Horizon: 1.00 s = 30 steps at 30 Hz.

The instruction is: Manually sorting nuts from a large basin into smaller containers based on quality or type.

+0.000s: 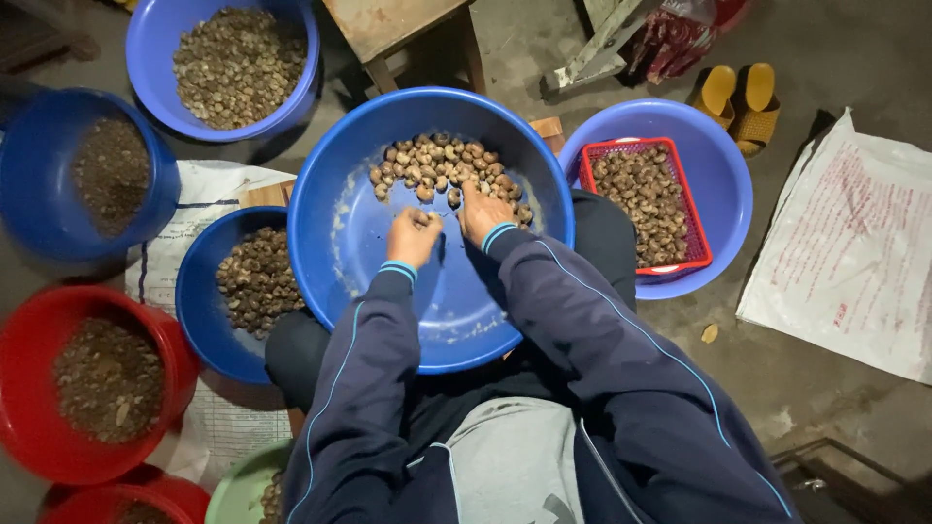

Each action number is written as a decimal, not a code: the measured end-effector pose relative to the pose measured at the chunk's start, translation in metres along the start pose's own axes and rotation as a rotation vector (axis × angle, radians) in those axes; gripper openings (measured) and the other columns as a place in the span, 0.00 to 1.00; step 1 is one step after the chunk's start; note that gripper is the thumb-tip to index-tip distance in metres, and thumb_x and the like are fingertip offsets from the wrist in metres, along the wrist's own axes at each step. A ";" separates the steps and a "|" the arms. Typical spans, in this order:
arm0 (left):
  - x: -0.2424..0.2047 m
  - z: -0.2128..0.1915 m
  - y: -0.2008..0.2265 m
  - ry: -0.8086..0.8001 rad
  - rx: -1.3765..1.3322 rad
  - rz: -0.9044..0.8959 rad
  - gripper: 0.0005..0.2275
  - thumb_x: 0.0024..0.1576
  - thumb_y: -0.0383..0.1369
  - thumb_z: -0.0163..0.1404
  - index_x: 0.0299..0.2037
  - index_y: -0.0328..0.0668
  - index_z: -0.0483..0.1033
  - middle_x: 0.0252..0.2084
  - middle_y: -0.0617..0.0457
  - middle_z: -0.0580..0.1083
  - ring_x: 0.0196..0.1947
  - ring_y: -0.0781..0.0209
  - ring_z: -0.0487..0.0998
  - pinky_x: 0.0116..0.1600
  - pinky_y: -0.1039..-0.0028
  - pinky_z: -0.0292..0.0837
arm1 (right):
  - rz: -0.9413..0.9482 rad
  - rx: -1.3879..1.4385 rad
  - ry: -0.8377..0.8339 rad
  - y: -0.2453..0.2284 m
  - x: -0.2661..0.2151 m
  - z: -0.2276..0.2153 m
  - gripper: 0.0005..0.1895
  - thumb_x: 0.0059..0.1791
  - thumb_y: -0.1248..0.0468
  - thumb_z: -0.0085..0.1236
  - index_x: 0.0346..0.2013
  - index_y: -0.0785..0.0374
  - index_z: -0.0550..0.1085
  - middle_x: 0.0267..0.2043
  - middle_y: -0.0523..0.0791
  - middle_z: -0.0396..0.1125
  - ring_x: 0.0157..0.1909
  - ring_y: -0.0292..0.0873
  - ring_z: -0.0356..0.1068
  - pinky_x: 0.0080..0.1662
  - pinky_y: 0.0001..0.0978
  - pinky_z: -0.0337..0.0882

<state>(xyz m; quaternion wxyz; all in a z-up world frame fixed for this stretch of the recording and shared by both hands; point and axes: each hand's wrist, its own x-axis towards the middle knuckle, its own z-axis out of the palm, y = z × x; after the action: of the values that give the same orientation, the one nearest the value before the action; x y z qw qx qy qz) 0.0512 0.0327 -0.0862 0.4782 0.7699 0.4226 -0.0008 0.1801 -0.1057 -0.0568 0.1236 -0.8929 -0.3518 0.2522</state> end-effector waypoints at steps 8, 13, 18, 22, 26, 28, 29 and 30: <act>-0.046 -0.072 0.069 -0.209 -1.080 -0.040 0.08 0.56 0.35 0.54 0.39 0.41 0.71 0.32 0.42 0.74 0.23 0.59 0.72 0.20 0.75 0.65 | -0.183 -0.189 0.121 -0.005 0.014 0.027 0.18 0.55 0.51 0.46 0.56 0.52 0.59 0.39 0.51 0.73 0.43 0.60 0.77 0.46 0.59 0.76; -0.043 -0.072 0.064 -0.312 -1.222 0.020 0.11 0.57 0.34 0.49 0.47 0.40 0.71 0.39 0.40 0.76 0.31 0.56 0.77 0.24 0.75 0.70 | -0.150 -0.202 0.126 -0.001 0.022 0.039 0.17 0.55 0.51 0.46 0.55 0.54 0.63 0.37 0.50 0.73 0.42 0.58 0.78 0.45 0.56 0.77; -0.033 -0.061 0.048 -0.083 -1.066 -0.047 0.09 0.66 0.35 0.46 0.43 0.37 0.74 0.35 0.40 0.76 0.25 0.57 0.75 0.18 0.79 0.63 | 0.013 0.403 0.011 0.000 0.019 0.014 0.22 0.53 0.45 0.49 0.42 0.62 0.72 0.39 0.57 0.75 0.48 0.66 0.75 0.50 0.59 0.74; -0.029 -0.057 0.043 -0.064 -0.982 -0.043 0.08 0.66 0.28 0.43 0.51 0.35 0.72 0.34 0.41 0.76 0.25 0.58 0.77 0.18 0.80 0.65 | 0.194 0.746 -0.010 -0.001 0.020 -0.006 0.24 0.51 0.42 0.49 0.47 0.57 0.77 0.51 0.52 0.75 0.61 0.56 0.70 0.63 0.51 0.68; -0.016 -0.033 0.030 -0.074 -0.668 0.082 0.09 0.64 0.26 0.44 0.50 0.33 0.74 0.31 0.42 0.77 0.23 0.61 0.77 0.17 0.80 0.67 | 0.312 1.219 0.067 0.004 0.023 -0.012 0.20 0.48 0.50 0.62 0.39 0.67 0.78 0.26 0.54 0.71 0.24 0.50 0.74 0.20 0.46 0.78; -0.011 -0.019 0.028 -0.075 -0.534 0.110 0.08 0.63 0.26 0.45 0.49 0.34 0.75 0.27 0.45 0.77 0.20 0.64 0.76 0.16 0.81 0.66 | 0.290 1.239 0.077 0.007 0.018 -0.017 0.20 0.48 0.52 0.67 0.36 0.70 0.77 0.19 0.52 0.67 0.17 0.47 0.71 0.14 0.41 0.75; -0.008 -0.012 0.028 -0.090 -0.459 0.110 0.08 0.62 0.26 0.44 0.49 0.35 0.74 0.24 0.48 0.76 0.18 0.64 0.73 0.17 0.80 0.65 | 0.252 0.867 0.048 0.004 0.011 -0.027 0.23 0.48 0.47 0.65 0.40 0.66 0.77 0.32 0.53 0.71 0.38 0.53 0.72 0.37 0.48 0.73; -0.004 -0.006 0.028 -0.106 -0.382 0.112 0.09 0.62 0.26 0.44 0.49 0.36 0.73 0.21 0.51 0.75 0.16 0.65 0.71 0.17 0.79 0.63 | 0.213 0.496 0.021 0.001 0.003 -0.036 0.26 0.48 0.42 0.63 0.44 0.62 0.76 0.45 0.54 0.74 0.58 0.59 0.72 0.60 0.55 0.72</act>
<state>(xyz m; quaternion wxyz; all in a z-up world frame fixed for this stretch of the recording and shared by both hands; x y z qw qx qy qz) 0.0650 0.0291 -0.0609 0.6366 0.6863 0.3456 0.0655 0.2022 -0.1060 -0.0278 0.3152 -0.8699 -0.1821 0.3329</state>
